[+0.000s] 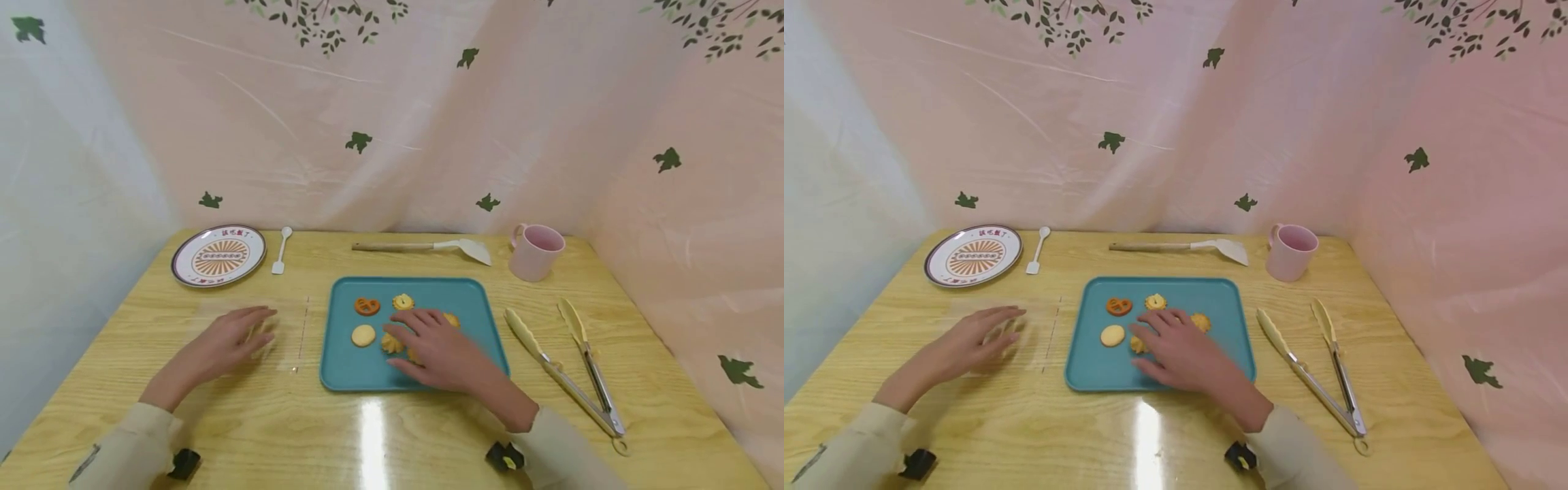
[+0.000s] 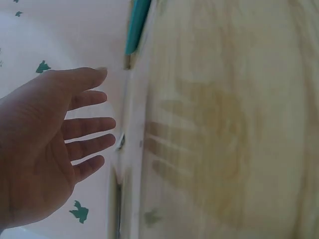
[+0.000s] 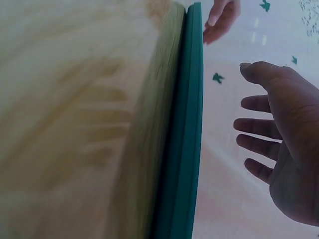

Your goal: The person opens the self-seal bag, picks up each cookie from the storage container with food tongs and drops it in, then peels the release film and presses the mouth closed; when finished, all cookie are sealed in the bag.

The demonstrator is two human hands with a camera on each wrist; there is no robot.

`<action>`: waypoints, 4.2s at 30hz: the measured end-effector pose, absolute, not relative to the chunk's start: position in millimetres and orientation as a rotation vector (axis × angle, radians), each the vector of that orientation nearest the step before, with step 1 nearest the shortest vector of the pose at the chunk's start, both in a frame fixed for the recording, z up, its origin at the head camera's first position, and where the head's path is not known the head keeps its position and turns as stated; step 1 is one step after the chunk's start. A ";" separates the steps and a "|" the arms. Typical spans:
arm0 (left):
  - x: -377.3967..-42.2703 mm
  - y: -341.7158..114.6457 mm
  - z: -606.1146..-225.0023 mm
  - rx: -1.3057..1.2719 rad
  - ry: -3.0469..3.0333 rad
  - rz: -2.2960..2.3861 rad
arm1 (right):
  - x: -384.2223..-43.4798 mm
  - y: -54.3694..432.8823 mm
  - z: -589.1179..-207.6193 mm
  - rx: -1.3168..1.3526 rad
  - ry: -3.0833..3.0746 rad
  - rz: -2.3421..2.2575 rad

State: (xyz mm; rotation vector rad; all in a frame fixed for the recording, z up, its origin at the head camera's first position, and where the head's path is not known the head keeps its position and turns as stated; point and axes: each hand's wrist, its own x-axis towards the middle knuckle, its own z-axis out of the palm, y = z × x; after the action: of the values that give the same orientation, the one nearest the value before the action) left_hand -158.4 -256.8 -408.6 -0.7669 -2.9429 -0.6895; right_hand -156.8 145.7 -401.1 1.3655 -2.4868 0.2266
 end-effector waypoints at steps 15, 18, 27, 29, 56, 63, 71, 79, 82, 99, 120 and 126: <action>-169.8 -251.0 -424.1 -0.924 -2.817 -0.619 | -174.5 63.2 -404.0 1.519 -2.631 0.051; -171.7 -249.6 -426.5 -0.952 -2.791 -0.600 | -176.4 52.7 -405.7 1.531 -2.642 0.022; -174.5 -247.3 -432.5 -0.957 -2.827 -0.545 | -183.1 26.8 -410.6 1.530 -2.657 -0.069; -174.0 -247.2 -432.4 -0.947 -2.857 -0.536 | -184.7 22.1 -412.7 1.529 -2.656 -0.101; -171.7 -253.7 -445.1 -0.904 -2.820 -0.522 | -187.1 -1.3 -424.1 1.528 -2.625 -0.226; -170.9 -252.9 -446.2 -0.880 -2.811 -0.549 | -186.0 -1.3 -423.1 1.525 -2.622 -0.225; -173.0 -251.3 -445.8 -0.863 -2.824 -0.524 | -186.2 -1.2 -423.7 1.522 -2.614 -0.223; -176.9 -253.2 -453.7 -0.965 -2.686 -0.503 | -186.5 -1.3 -423.7 1.525 -2.608 -0.212; -177.4 -253.1 -454.3 -0.972 -2.654 -0.501 | -186.1 -0.9 -423.4 1.527 -2.608 -0.210; -175.5 -252.7 -455.0 -0.949 -2.632 -0.468 | -185.8 -0.8 -423.5 1.528 -2.598 -0.194; -169.6 -255.5 -454.5 -0.940 -2.561 -0.501 | -185.2 -0.8 -423.5 1.521 -2.587 -0.180; -168.2 -256.5 -454.8 -0.911 -2.450 -0.632 | -186.2 -1.1 -423.8 1.520 -2.601 -0.149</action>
State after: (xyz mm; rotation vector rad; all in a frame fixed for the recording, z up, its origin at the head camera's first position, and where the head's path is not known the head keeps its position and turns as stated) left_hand -168.2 -256.5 -454.8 -0.9112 -2.4503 -0.6315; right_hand -186.2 -1.1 -423.8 1.5196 -2.6015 -0.1492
